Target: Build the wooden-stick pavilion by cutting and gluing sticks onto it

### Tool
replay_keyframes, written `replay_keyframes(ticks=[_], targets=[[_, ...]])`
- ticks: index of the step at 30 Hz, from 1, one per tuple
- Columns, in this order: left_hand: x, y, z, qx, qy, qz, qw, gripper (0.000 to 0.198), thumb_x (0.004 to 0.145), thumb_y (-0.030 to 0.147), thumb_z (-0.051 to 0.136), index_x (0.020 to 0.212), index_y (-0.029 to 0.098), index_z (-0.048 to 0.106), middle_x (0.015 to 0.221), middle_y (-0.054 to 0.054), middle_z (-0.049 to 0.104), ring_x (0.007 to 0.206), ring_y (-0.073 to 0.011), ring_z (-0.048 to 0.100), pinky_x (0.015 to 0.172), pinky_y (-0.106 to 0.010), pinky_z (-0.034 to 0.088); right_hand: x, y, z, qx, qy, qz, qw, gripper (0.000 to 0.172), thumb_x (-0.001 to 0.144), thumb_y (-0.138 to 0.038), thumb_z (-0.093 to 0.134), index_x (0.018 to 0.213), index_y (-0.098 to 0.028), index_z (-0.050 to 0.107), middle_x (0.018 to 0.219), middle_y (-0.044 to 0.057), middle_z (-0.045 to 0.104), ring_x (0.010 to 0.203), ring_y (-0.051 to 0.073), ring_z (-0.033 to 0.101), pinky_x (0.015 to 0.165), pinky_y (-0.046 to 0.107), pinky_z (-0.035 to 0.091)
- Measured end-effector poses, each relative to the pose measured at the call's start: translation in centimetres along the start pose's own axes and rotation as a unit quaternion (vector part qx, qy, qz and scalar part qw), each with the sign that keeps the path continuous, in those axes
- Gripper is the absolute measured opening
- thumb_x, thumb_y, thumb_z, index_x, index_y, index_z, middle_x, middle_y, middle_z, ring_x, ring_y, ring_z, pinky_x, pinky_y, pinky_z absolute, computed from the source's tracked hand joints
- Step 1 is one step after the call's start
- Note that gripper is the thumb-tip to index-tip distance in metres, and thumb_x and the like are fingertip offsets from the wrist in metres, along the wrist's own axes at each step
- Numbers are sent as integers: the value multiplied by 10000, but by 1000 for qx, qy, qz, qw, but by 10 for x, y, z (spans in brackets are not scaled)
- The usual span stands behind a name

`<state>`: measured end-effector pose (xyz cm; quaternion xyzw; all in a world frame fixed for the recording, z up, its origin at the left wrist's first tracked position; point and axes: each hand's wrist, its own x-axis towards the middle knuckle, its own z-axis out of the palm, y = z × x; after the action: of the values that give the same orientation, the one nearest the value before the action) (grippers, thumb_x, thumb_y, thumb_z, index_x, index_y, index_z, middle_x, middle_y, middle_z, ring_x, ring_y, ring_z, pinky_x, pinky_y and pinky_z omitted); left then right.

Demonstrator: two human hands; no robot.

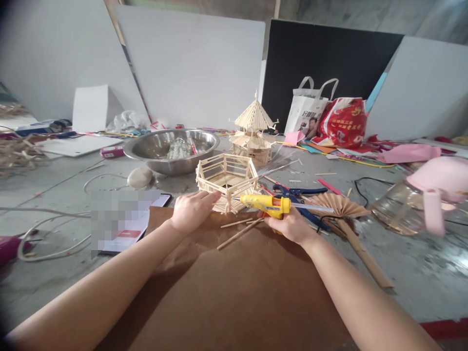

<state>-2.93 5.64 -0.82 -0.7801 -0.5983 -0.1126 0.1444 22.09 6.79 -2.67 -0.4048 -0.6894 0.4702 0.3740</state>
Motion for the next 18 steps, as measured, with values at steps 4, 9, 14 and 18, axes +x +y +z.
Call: replay_keyframes(ticks=[4, 9, 14, 18], targets=[[-5, -2, 1, -37, 17, -11, 999, 339, 777, 224, 350, 1049, 266, 548, 763, -35, 620, 649, -158, 561, 520, -237, 347, -1, 0, 1, 8, -7, -4, 1000, 94, 652, -186, 577, 719, -217, 636, 577, 5, 564, 436, 109, 451, 408, 251, 383], [-12, -15, -5, -166, 143, -80, 972, 258, 710, 224, 387, 868, 179, 586, 748, -21, 605, 659, -119, 533, 588, -208, 375, 1, 6, -4, 16, -6, -17, 1000, 111, 668, -205, 571, 766, -214, 622, 679, 9, 604, 592, 149, 536, 565, 278, 442], [-3, -34, 0, -350, 104, -253, 896, 266, 713, 354, 407, 747, 154, 580, 538, 34, 466, 494, -83, 398, 471, -193, 312, 2, 11, -7, 36, -11, -32, 999, 130, 685, -231, 545, 788, -186, 611, 784, 23, 620, 617, 140, 546, 619, 278, 441], [3, -40, 4, -483, -30, -254, 838, 375, 690, 496, 439, 699, 146, 572, 442, 70, 289, 380, -47, 223, 379, -193, 159, 2, 9, -7, 51, -12, -50, 997, 128, 676, -226, 538, 770, -168, 602, 782, 26, 621, 568, 119, 537, 580, 262, 440]])
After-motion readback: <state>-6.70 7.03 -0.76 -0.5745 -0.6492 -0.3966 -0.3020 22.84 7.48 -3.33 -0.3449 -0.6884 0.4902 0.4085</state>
